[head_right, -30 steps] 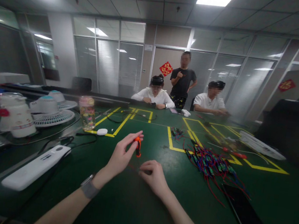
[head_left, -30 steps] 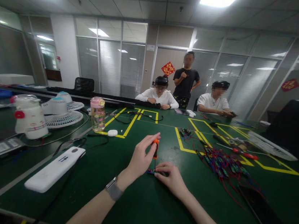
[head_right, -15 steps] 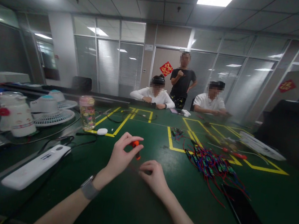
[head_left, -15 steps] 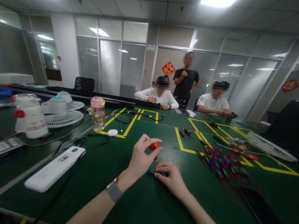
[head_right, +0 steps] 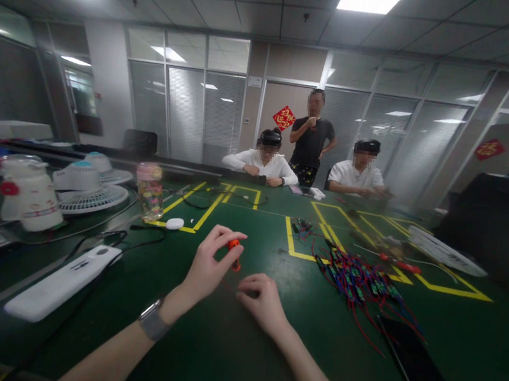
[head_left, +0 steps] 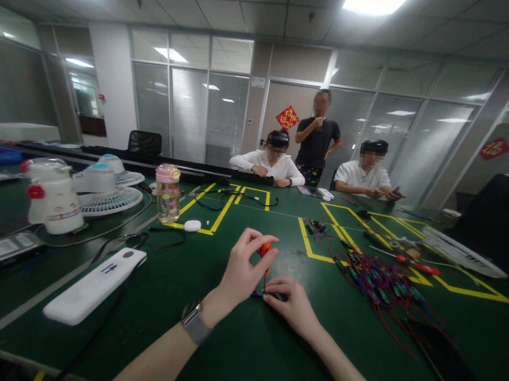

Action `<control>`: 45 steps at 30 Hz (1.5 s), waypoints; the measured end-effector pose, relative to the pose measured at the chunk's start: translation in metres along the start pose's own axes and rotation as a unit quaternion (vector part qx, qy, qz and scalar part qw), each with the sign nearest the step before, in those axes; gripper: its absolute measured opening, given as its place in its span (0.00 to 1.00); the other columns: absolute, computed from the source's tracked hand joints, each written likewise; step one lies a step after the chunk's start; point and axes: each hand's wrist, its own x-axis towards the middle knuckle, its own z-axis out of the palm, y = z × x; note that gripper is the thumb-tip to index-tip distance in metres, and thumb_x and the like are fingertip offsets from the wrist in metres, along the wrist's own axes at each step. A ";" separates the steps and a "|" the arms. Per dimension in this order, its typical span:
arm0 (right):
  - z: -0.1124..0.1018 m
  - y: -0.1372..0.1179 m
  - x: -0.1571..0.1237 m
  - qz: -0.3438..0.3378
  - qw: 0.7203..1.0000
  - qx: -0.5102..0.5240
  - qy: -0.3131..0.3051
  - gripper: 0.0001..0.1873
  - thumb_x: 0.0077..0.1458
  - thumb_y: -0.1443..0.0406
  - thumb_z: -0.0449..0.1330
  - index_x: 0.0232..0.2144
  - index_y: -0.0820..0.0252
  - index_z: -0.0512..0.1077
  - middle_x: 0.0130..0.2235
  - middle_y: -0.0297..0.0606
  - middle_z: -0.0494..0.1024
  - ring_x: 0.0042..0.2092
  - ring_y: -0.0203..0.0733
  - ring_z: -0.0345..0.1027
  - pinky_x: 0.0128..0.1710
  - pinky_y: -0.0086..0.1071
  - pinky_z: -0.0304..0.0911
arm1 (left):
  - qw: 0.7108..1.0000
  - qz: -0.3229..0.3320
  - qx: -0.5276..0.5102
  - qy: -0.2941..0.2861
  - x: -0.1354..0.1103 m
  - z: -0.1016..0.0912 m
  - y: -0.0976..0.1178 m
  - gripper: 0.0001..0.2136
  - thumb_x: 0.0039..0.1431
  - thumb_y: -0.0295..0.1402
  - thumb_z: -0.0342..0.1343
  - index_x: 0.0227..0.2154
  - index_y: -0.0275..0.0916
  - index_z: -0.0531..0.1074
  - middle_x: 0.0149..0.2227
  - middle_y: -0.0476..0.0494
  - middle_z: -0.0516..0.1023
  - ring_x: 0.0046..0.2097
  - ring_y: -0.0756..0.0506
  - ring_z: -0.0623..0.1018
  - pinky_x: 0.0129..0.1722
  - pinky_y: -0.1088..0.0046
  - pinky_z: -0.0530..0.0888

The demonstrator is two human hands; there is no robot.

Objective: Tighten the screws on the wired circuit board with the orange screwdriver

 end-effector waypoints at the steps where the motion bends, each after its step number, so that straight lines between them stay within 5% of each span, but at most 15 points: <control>1: 0.000 0.001 0.000 0.000 1.000 0.001 0.000 0.06 0.48 0.67 0.65 0.30 0.57 0.83 0.37 0.41 0.82 0.42 0.47 0.74 0.47 0.39 0.65 | 1.000 0.002 -0.009 -0.012 0.000 0.000 0.000 0.11 0.65 0.30 0.51 0.47 0.41 0.74 0.42 0.43 0.72 0.44 0.47 0.75 0.45 0.70 0.73; 4: 0.001 0.003 0.000 -0.002 1.000 0.005 -0.002 0.06 0.48 0.66 0.65 0.31 0.57 0.82 0.38 0.42 0.82 0.41 0.47 0.74 0.46 0.38 0.66 | 0.998 0.004 -0.052 -0.036 0.001 0.000 -0.001 0.15 0.67 0.27 0.46 0.53 0.41 0.70 0.48 0.42 0.74 0.48 0.47 0.75 0.48 0.69 0.73; 10: 0.001 0.005 0.000 -0.005 1.000 0.000 0.000 0.06 0.49 0.65 0.65 0.30 0.57 0.82 0.37 0.41 0.82 0.42 0.48 0.74 0.47 0.39 0.66 | 1.000 0.001 -0.012 -0.012 0.002 0.000 0.001 0.08 0.61 0.29 0.56 0.41 0.40 0.77 0.36 0.45 0.74 0.37 0.48 0.75 0.39 0.72 0.74; 15: 0.000 0.003 0.000 0.003 1.000 -0.001 -0.002 0.06 0.49 0.66 0.65 0.30 0.58 0.82 0.38 0.41 0.82 0.42 0.48 0.73 0.47 0.39 0.66 | 0.997 0.008 -0.053 -0.049 0.001 0.000 0.001 0.16 0.67 0.28 0.45 0.54 0.41 0.70 0.47 0.41 0.75 0.47 0.46 0.76 0.47 0.67 0.73; 21: 0.000 0.000 -0.001 0.005 1.000 0.000 -0.005 0.06 0.49 0.67 0.65 0.30 0.58 0.82 0.38 0.41 0.82 0.42 0.48 0.73 0.46 0.39 0.66 | 1.000 -0.010 -0.007 -0.005 0.000 0.002 -0.002 0.09 0.60 0.30 0.58 0.42 0.42 0.77 0.35 0.46 0.71 0.35 0.49 0.74 0.37 0.73 0.74; 26: 0.000 0.002 0.000 0.006 1.000 -0.004 -0.007 0.06 0.49 0.66 0.65 0.31 0.58 0.82 0.38 0.42 0.82 0.42 0.48 0.73 0.46 0.39 0.65 | 0.998 0.001 -0.044 -0.051 0.000 0.001 -0.002 0.16 0.67 0.28 0.46 0.54 0.43 0.69 0.47 0.42 0.73 0.46 0.47 0.75 0.47 0.69 0.73; 32: 0.001 0.003 0.000 0.003 1.000 -0.006 -0.001 0.06 0.49 0.66 0.65 0.30 0.57 0.82 0.38 0.41 0.82 0.42 0.48 0.73 0.47 0.40 0.65 | 1.000 -0.007 -0.008 0.004 0.000 0.002 -0.003 0.07 0.58 0.30 0.60 0.39 0.41 0.77 0.34 0.47 0.70 0.35 0.49 0.73 0.36 0.73 0.74; 39: 0.001 0.003 0.000 0.000 1.000 -0.005 -0.005 0.06 0.49 0.66 0.64 0.30 0.56 0.82 0.38 0.41 0.82 0.42 0.48 0.73 0.47 0.40 0.65 | 0.997 -0.005 -0.059 -0.056 -0.001 -0.001 -0.001 0.16 0.68 0.28 0.44 0.54 0.42 0.69 0.46 0.42 0.73 0.45 0.47 0.76 0.46 0.69 0.74; 45: 0.001 0.003 -0.001 0.003 1.000 -0.007 -0.002 0.07 0.49 0.66 0.64 0.31 0.56 0.82 0.38 0.41 0.82 0.43 0.48 0.73 0.47 0.39 0.65 | 0.999 -0.037 -0.003 -0.011 0.001 -0.001 -0.002 0.09 0.61 0.31 0.55 0.43 0.41 0.76 0.37 0.46 0.71 0.36 0.49 0.75 0.37 0.73 0.74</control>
